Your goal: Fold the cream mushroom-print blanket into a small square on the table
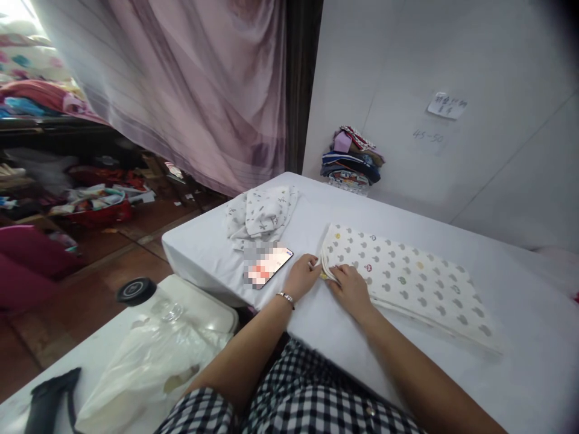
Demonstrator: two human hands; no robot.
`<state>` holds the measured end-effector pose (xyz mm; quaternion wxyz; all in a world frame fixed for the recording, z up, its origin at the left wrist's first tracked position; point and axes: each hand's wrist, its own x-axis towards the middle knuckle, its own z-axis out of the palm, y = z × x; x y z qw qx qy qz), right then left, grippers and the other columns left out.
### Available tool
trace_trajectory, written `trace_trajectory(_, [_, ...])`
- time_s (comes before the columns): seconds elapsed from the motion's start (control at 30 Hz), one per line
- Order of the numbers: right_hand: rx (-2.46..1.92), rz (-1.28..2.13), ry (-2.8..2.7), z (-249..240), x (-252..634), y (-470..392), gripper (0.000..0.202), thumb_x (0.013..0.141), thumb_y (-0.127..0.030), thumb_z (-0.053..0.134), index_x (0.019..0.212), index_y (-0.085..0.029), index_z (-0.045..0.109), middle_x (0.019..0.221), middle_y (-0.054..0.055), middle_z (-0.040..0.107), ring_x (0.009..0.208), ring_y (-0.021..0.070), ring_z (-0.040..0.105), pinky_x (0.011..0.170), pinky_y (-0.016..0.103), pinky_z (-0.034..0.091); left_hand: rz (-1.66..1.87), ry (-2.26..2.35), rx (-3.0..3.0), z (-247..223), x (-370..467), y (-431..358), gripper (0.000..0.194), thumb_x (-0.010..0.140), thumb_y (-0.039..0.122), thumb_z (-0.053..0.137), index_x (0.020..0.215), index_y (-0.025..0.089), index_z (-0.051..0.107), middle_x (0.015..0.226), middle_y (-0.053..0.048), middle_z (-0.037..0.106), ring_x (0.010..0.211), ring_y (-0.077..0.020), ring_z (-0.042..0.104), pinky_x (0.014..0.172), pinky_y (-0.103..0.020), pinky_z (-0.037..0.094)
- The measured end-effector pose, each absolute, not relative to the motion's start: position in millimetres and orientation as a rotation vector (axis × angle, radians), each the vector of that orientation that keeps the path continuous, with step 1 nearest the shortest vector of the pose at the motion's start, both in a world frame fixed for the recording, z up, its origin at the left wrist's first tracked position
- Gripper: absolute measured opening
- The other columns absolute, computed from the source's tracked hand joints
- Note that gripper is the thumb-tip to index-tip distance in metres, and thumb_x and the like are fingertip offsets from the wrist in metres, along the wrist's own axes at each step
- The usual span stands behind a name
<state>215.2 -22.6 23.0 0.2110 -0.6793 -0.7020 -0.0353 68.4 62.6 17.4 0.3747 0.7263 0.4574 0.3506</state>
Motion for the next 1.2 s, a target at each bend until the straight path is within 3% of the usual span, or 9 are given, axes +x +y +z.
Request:
trace_trajectory(0.1, [-1.876,-0.003,-1.845,20.1,218.8,-19.7,0.026,0.085,-0.031,0.049,0.106,-0.024,0.062,0.095,0.005,0.059,0.091,0.0202,0.052,0.077,0.031,0.041,0.876,1.013,1.662,18.7,67.6,65.2,0.019,0.077,0.033,0.054,0.069,0.017,0.05,0.106,-0.004,0.062,0.057,-0.006,0.055,0.052,-0.022,0.043])
trace_trajectory(0.2, [-1.865,0.121,-1.719,19.2,222.4,-18.2,0.025,0.085,-0.031,0.047,0.104,-0.026,0.062,0.093,0.003,0.06,0.09,0.0193,0.054,0.076,0.031,0.042,0.825,0.883,1.569,22.9,65.1,66.6,0.02,0.078,0.035,0.054,0.07,0.016,0.051,0.114,-0.007,0.059,0.062,-0.0076,0.057,0.047,-0.02,0.043])
trace_trajectory(0.37, [-1.796,0.292,-1.605,18.8,227.6,-16.2,0.025,0.084,-0.033,0.046,0.1,-0.026,0.064,0.092,0.002,0.061,0.087,0.0188,0.056,0.075,0.031,0.043,0.963,0.896,1.719,27.8,62.3,65.9,0.006,0.072,0.022,0.057,0.073,0.017,0.06,0.121,-0.006,0.054,0.072,-0.0084,0.056,0.061,-0.023,0.048])
trace_trajectory(0.5, [-1.791,0.333,-1.562,17.1,230.1,-15.2,0.027,0.084,-0.034,0.045,0.102,-0.026,0.064,0.093,0.002,0.062,0.084,0.0185,0.056,0.072,0.031,0.043,0.908,0.92,1.849,27.0,62.5,65.4,0.015,0.073,0.024,0.057,0.085,0.019,0.066,0.12,-0.005,0.053,0.067,-0.0074,0.054,0.066,-0.025,0.048])
trace_trajectory(0.67, [-1.798,0.286,-1.622,19.5,226.9,-17.4,0.027,0.084,-0.034,0.045,0.102,-0.026,0.064,0.093,0.002,0.062,0.087,0.0186,0.056,0.074,0.031,0.043,0.867,0.982,1.964,27.0,60.6,67.0,0.007,0.069,0.015,0.055,0.068,0.018,0.062,0.114,-0.003,0.053,0.074,-0.01,0.055,0.068,-0.025,0.048])
trace_trajectory(0.9, [-1.832,0.099,-1.796,19.9,221.3,-21.3,0.021,0.085,-0.033,0.049,0.098,-0.026,0.064,0.094,0.003,0.06,0.088,0.0187,0.054,0.076,0.031,0.042,0.837,1.202,2.291,22.7,57.3,71.2,0.019,0.059,0.003,0.051,0.063,0.019,0.061,0.099,-0.006,0.06,0.095,-0.0209,0.053,0.084,-0.034,0.043])
trace_trajectory(1.07, [-1.849,0.09,-1.844,23.7,219.9,-23.1,0.025,0.085,-0.037,0.05,0.105,-0.026,0.062,0.094,0.004,0.059,0.087,0.0184,0.053,0.075,0.03,0.041,0.838,1.169,2.283,21.2,57.5,72.2,0.008,0.07,0.018,0.056,0.063,0.019,0.06,0.099,-0.004,0.061,0.092,-0.0181,0.054,0.086,-0.033,0.041])
trace_trajectory(1.2, [-1.834,0.008,-1.973,29.1,216.5,-25.0,0.024,0.085,-0.032,0.049,0.106,-0.027,0.061,0.093,0.005,0.057,0.088,0.0194,0.05,0.077,0.031,0.039,0.789,1.379,2.351,23.4,60.5,71.4,0.021,0.076,0.029,0.056,0.057,0.019,0.055,0.082,-0.005,0.06,0.088,-0.0208,0.053,0.081,-0.036,0.039])
